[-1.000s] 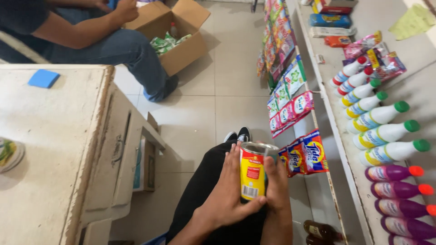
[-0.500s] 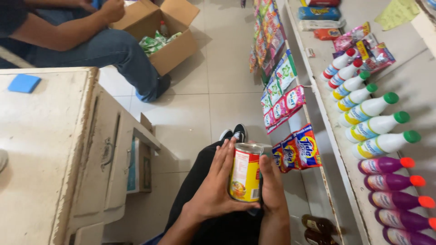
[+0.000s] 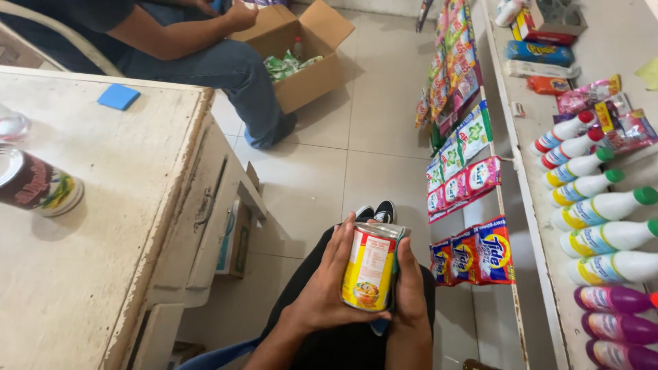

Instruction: Wiping canned food products with a cloth in a grocery store aisle.

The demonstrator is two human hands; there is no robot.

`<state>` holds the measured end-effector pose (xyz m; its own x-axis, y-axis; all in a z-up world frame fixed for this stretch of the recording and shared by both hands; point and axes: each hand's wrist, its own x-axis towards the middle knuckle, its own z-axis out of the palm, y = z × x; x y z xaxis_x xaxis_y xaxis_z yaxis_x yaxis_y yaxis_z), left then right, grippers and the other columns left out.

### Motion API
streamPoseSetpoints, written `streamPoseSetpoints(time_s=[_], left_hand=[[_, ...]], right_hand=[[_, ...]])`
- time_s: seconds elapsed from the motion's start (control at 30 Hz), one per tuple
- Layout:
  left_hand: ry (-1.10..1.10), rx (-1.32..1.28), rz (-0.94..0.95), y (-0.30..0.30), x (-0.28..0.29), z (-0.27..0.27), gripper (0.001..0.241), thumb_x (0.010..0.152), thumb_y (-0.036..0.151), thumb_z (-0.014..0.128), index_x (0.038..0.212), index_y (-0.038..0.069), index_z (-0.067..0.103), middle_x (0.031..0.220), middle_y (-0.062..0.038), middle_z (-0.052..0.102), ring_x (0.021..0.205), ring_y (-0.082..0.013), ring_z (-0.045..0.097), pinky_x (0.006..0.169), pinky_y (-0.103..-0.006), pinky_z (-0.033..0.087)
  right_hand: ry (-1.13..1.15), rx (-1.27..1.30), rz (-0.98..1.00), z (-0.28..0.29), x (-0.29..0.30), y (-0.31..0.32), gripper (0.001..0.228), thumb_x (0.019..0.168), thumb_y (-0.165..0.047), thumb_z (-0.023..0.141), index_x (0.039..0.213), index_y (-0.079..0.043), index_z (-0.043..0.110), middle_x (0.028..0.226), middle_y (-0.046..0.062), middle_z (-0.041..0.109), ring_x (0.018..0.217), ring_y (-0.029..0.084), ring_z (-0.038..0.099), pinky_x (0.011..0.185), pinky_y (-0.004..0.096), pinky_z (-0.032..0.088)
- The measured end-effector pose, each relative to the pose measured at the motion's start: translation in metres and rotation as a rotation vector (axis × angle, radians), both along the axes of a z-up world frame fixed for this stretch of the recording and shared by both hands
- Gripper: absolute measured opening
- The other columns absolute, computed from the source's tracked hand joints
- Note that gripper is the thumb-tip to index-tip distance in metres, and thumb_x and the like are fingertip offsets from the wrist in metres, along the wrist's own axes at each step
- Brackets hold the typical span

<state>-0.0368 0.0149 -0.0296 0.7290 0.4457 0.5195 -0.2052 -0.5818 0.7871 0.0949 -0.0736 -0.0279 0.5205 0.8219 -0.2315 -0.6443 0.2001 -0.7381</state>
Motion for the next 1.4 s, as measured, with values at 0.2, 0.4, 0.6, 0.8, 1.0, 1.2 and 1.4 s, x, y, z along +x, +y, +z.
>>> streamPoseSetpoints(time_s=[0.2,0.4,0.6,0.8,1.0,1.2,1.4], left_hand=[[-0.1,-0.084,-0.002,0.011,-0.018,-0.006,0.131,0.061,0.023,0.096,0.162,0.005,0.014,0.171,-0.027,0.016,0.16,-0.0412,0.024,0.129,-0.048,0.026],[-0.101,-0.014,0.055,0.016,-0.026,-0.001,0.125,0.063,0.025,0.095,0.159,-0.001,0.019,0.164,-0.026,0.033,0.155,-0.0391,0.035,0.132,-0.0523,0.017],[0.005,0.273,0.223,0.014,-0.027,0.008,0.106,0.072,0.023,0.091,0.153,-0.007,0.031,0.158,-0.03,0.035,0.149,-0.0436,0.038,0.129,-0.0609,0.021],[0.024,0.234,0.228,0.009,-0.026,0.001,0.115,0.072,0.021,0.092,0.157,-0.007,0.02,0.163,-0.03,0.03,0.154,-0.0411,0.031,0.13,-0.0548,0.021],[0.039,0.051,0.167,0.012,-0.027,-0.016,0.131,0.064,0.016,0.096,0.16,-0.002,0.008,0.168,-0.028,0.021,0.156,-0.0446,0.026,0.13,-0.0538,0.019],[0.054,0.07,0.166,0.012,-0.027,-0.015,0.12,0.068,0.013,0.092,0.159,-0.001,0.016,0.168,-0.023,0.024,0.158,-0.0417,0.021,0.131,-0.0544,0.015],[0.043,0.217,0.251,0.004,-0.023,-0.003,0.109,0.075,0.007,0.086,0.157,-0.008,0.016,0.165,-0.031,0.026,0.155,-0.0424,0.029,0.13,-0.0539,0.02]], right_hand=[[0.088,0.006,0.079,-0.005,-0.012,0.014,0.077,0.098,-0.056,0.04,0.139,0.007,0.057,0.136,0.023,0.065,0.114,0.029,0.064,0.1,0.04,0.047],[-0.009,-0.007,0.093,-0.015,-0.012,0.019,0.073,0.097,-0.051,0.042,0.143,0.005,0.053,0.141,0.023,0.062,0.117,0.028,0.062,0.102,0.041,0.046],[-0.395,-0.175,0.065,0.005,-0.016,0.027,0.067,0.093,-0.036,0.055,0.147,0.002,0.047,0.138,0.018,0.061,0.117,0.022,0.059,0.101,0.033,0.045],[-0.362,-0.175,0.049,0.005,-0.015,0.028,0.078,0.087,-0.045,0.058,0.145,0.005,0.048,0.138,0.022,0.061,0.115,0.026,0.062,0.097,0.033,0.047],[-0.294,-0.109,0.042,0.006,-0.014,0.026,0.075,0.089,-0.046,0.056,0.141,0.007,0.052,0.13,0.023,0.064,0.108,0.026,0.063,0.093,0.035,0.049],[-0.288,-0.069,0.098,0.011,-0.017,0.024,0.077,0.09,-0.05,0.052,0.144,0.005,0.05,0.135,0.022,0.063,0.112,0.026,0.063,0.095,0.036,0.049],[-0.502,-0.184,0.054,0.014,-0.016,0.022,0.083,0.091,-0.056,0.043,0.15,0.002,0.04,0.141,0.02,0.058,0.12,0.026,0.061,0.1,0.035,0.047]])
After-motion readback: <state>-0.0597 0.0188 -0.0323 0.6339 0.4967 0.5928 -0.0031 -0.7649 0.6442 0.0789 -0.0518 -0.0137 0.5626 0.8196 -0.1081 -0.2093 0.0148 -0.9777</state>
